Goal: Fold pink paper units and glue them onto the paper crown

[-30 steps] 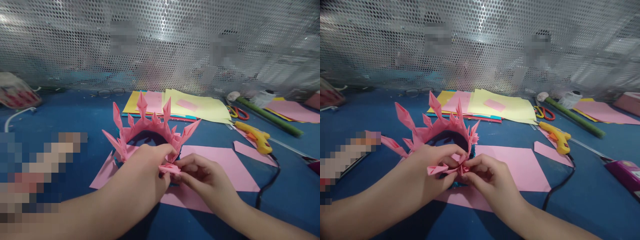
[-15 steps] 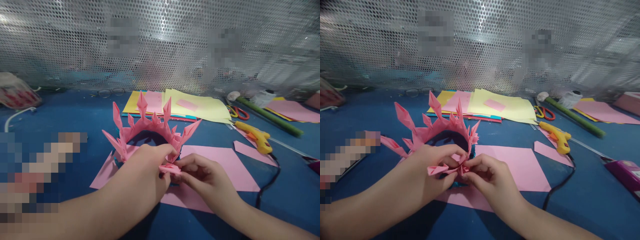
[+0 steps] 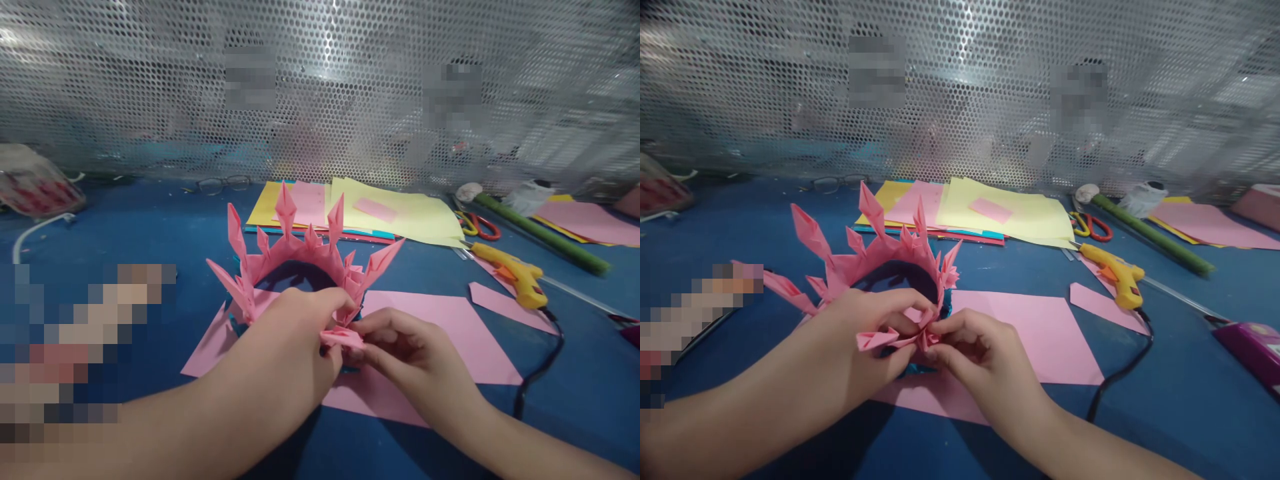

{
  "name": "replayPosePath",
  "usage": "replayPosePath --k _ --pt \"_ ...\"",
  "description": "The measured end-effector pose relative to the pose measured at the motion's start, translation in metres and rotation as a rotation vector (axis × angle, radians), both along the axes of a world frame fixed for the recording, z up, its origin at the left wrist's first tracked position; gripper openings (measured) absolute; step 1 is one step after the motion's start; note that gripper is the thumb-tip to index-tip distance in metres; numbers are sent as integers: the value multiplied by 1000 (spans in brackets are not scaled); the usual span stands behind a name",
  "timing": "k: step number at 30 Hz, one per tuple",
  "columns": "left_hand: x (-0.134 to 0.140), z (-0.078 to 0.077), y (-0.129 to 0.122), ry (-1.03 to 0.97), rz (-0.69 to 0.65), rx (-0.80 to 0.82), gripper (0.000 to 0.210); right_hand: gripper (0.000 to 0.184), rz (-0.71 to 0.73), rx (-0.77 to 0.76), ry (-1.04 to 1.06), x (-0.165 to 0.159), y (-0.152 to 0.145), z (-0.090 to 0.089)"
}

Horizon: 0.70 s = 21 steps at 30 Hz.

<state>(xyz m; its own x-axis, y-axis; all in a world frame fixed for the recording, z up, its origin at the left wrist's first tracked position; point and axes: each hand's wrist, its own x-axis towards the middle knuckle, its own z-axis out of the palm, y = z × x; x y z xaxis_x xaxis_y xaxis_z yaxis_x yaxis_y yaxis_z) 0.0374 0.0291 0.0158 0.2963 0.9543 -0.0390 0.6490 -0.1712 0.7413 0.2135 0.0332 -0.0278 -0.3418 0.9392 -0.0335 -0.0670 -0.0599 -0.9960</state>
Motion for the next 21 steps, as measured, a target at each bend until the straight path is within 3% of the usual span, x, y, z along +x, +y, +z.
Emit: replayPosePath --k 15,21 --pt "-4 0 12 27 -61 77 22 16 -23 -10 -24 -1 2 0" --pt "-7 0 16 -6 -76 90 20 14 -7 58 -67 1 5 0"
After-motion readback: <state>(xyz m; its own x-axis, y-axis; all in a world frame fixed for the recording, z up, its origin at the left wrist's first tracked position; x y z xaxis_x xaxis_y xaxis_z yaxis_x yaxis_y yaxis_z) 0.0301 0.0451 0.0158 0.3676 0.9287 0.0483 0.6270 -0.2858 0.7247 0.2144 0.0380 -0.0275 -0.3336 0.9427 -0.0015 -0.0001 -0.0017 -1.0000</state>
